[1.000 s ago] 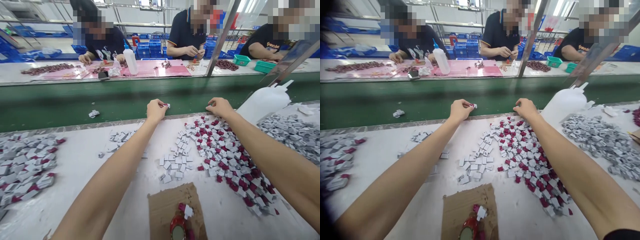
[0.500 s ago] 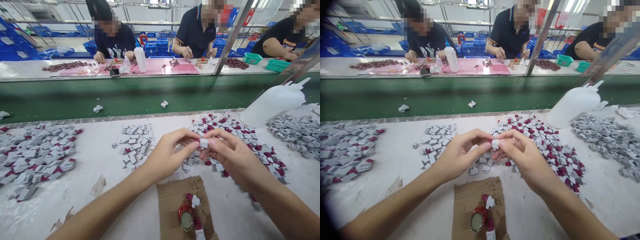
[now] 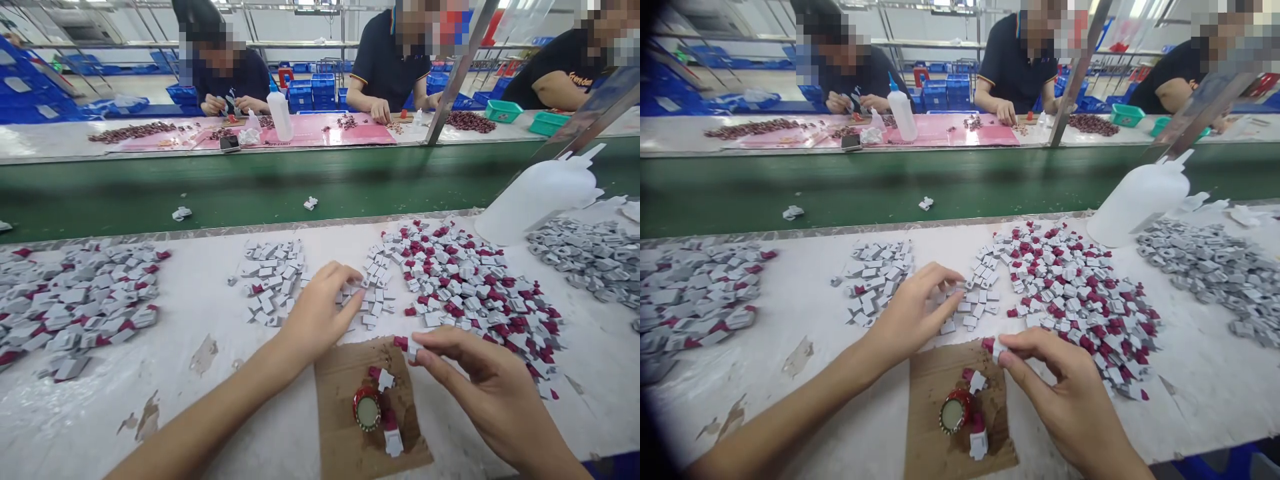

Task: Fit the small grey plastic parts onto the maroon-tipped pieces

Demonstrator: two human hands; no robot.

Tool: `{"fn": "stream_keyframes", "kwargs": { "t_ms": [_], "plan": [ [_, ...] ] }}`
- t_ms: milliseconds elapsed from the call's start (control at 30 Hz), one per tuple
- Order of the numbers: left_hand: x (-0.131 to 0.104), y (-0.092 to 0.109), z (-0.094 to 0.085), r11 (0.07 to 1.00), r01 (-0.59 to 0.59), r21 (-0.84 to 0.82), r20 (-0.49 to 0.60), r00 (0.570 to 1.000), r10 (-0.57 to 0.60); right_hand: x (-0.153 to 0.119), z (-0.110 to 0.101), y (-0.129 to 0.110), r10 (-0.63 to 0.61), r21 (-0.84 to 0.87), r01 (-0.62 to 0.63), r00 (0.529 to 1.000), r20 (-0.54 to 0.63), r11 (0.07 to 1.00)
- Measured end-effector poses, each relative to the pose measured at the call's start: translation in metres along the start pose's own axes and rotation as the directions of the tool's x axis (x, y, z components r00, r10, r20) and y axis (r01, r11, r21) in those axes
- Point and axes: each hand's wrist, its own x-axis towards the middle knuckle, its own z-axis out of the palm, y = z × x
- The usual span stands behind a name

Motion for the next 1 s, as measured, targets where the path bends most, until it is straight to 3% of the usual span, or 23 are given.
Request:
{"fn": "stream_keyframes", "kwargs": {
  "t_ms": [67, 133, 433, 533, 600, 667, 767, 867, 1000],
  "plan": [
    [0.005, -0.008, 0.003, 0.991, -0.013, 0.134, -0.032, 0.999, 0.018, -0.013, -0.001, 0.003, 0.052, 0.011, -0.052, 0.999, 0.003, 0.999],
    [0.009, -0.013, 0.008, 0.984, -0.008, 0.179, 0.004, 1.0, 0.008, -0.023, -0.002, 0.003, 0.082, 0.008, -0.082, 0.996, 0.029, 0.997],
    [0.022, -0.011, 0.021, 0.987, -0.056, 0.15, -0.046, 0.997, 0.063, -0.04, 0.01, -0.009, -0.017, 0.062, 0.008, 0.989, 0.148, 0.998],
    [0.018, -0.006, 0.012, 0.999, -0.027, 0.026, -0.072, 0.997, 0.029, -0.044, 0.012, -0.012, -0.032, 0.085, 0.02, 0.989, 0.144, 0.996],
    [0.015, -0.003, 0.002, 0.99, 0.057, -0.132, -0.023, 0.998, -0.061, -0.047, 0.012, -0.014, -0.045, 0.096, 0.032, 0.988, 0.144, 0.995],
    [0.015, -0.004, -0.008, 0.928, 0.16, -0.337, 0.07, 0.987, -0.145, -0.049, 0.012, -0.016, -0.065, 0.087, 0.052, 0.985, 0.158, 0.995],
    [0.018, -0.009, -0.017, 0.759, 0.279, -0.588, 0.172, 0.96, -0.22, -0.05, 0.013, -0.017, -0.105, 0.054, 0.096, 0.975, 0.194, 0.994],
    [0.021, -0.015, -0.016, 0.651, 0.309, -0.693, 0.188, 0.95, -0.25, -0.051, 0.017, -0.014, -0.14, 0.049, 0.133, 0.964, 0.227, 0.99],
    [0.021, -0.017, -0.008, 0.611, 0.301, -0.732, 0.186, 0.951, -0.246, -0.052, 0.021, -0.01, -0.171, 0.034, 0.168, 0.949, 0.264, 0.985]
  ]
}}
